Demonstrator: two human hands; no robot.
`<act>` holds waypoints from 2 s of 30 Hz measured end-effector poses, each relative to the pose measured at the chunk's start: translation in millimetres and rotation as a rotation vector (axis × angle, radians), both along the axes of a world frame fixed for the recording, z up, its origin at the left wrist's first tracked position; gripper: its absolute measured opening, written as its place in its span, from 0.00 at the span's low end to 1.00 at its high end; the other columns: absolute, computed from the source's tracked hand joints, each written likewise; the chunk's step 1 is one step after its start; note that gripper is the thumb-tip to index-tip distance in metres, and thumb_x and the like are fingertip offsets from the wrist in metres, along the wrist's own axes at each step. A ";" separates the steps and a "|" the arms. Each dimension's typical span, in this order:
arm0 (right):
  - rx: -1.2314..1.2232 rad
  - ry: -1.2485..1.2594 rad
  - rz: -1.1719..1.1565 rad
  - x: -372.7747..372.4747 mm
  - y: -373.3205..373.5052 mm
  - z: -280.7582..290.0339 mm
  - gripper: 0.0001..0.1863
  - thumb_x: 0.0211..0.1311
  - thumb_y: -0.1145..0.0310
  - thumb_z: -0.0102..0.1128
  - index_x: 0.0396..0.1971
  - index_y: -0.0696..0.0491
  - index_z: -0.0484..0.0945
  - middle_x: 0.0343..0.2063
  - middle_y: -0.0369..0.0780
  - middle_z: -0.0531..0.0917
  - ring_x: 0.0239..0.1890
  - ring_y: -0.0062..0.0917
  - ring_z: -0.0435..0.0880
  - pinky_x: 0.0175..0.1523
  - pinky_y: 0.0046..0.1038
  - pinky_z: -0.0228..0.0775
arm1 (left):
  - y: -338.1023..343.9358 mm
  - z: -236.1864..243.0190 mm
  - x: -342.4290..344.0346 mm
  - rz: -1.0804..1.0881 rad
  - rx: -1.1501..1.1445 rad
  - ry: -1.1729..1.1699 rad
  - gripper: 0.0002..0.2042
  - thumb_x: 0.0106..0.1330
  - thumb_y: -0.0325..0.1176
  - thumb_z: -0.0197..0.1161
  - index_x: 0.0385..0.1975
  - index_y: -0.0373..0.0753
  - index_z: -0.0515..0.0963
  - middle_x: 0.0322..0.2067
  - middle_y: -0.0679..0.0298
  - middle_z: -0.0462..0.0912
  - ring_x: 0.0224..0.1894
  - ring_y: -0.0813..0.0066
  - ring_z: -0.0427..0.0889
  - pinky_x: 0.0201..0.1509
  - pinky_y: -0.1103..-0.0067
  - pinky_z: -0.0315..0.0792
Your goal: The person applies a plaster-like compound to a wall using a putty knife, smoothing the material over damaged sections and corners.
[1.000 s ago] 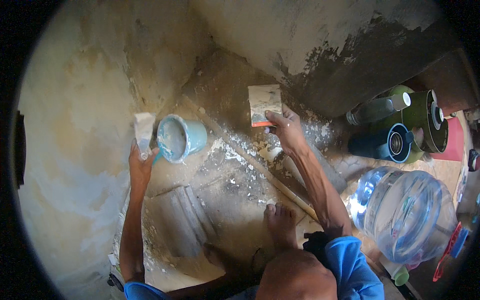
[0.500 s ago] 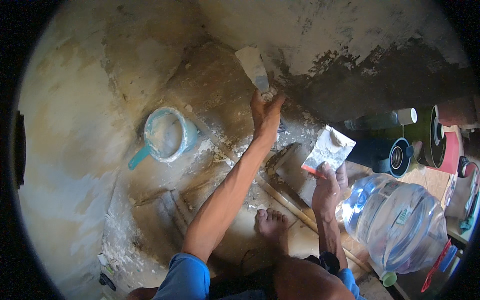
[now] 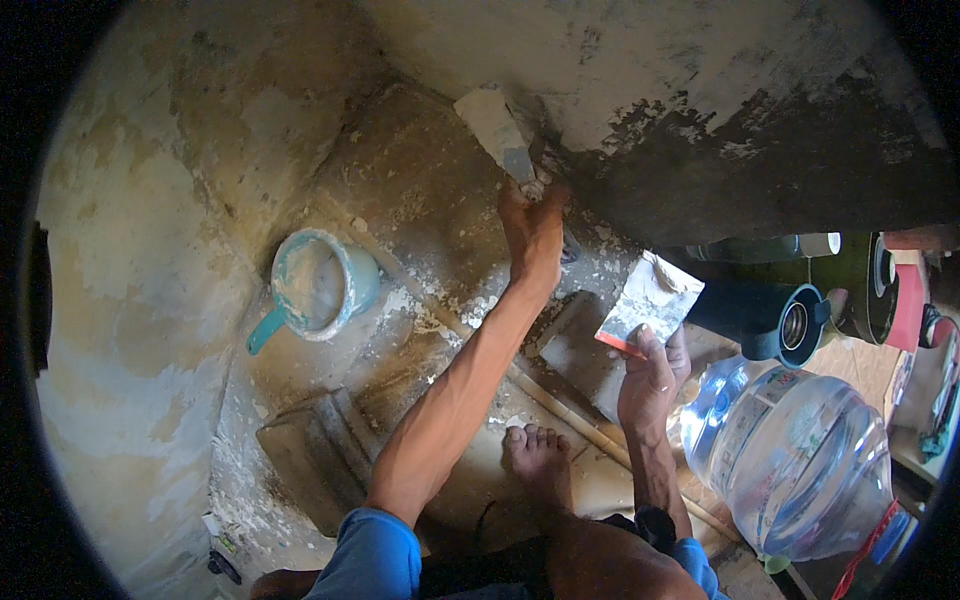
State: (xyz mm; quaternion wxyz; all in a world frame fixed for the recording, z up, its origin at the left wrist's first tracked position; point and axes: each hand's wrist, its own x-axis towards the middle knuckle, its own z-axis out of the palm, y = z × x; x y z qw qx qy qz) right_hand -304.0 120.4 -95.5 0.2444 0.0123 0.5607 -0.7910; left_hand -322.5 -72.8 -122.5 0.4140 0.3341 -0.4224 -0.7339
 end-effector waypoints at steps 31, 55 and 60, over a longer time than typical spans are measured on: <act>-0.132 -0.085 0.324 66.0 -47.1 29.4 0.13 0.61 0.76 0.61 0.45 0.58 0.74 0.39 0.39 0.82 0.39 0.18 0.79 0.45 0.22 0.71 | 70.3 40.0 200.8 -0.145 0.234 -0.080 0.16 0.72 0.35 0.51 0.54 0.33 0.66 0.39 0.60 0.76 0.24 0.81 0.74 0.26 0.82 0.69; -0.091 -0.054 0.481 117.6 -54.0 31.3 0.09 0.63 0.74 0.59 0.43 0.56 0.76 0.37 0.37 0.82 0.36 0.18 0.78 0.42 0.23 0.69 | 86.7 48.9 252.3 -0.138 0.068 -0.217 0.08 0.73 0.32 0.51 0.43 0.34 0.68 0.35 0.61 0.76 0.34 0.80 0.72 0.36 0.81 0.68; -0.048 0.323 0.319 80.4 -61.9 44.2 0.11 0.67 0.71 0.53 0.45 0.59 0.76 0.40 0.40 0.83 0.42 0.24 0.81 0.51 0.27 0.72 | 81.1 51.1 256.0 0.051 0.059 -0.065 0.11 0.73 0.31 0.50 0.49 0.36 0.60 0.36 0.54 0.80 0.28 0.76 0.78 0.24 0.86 0.69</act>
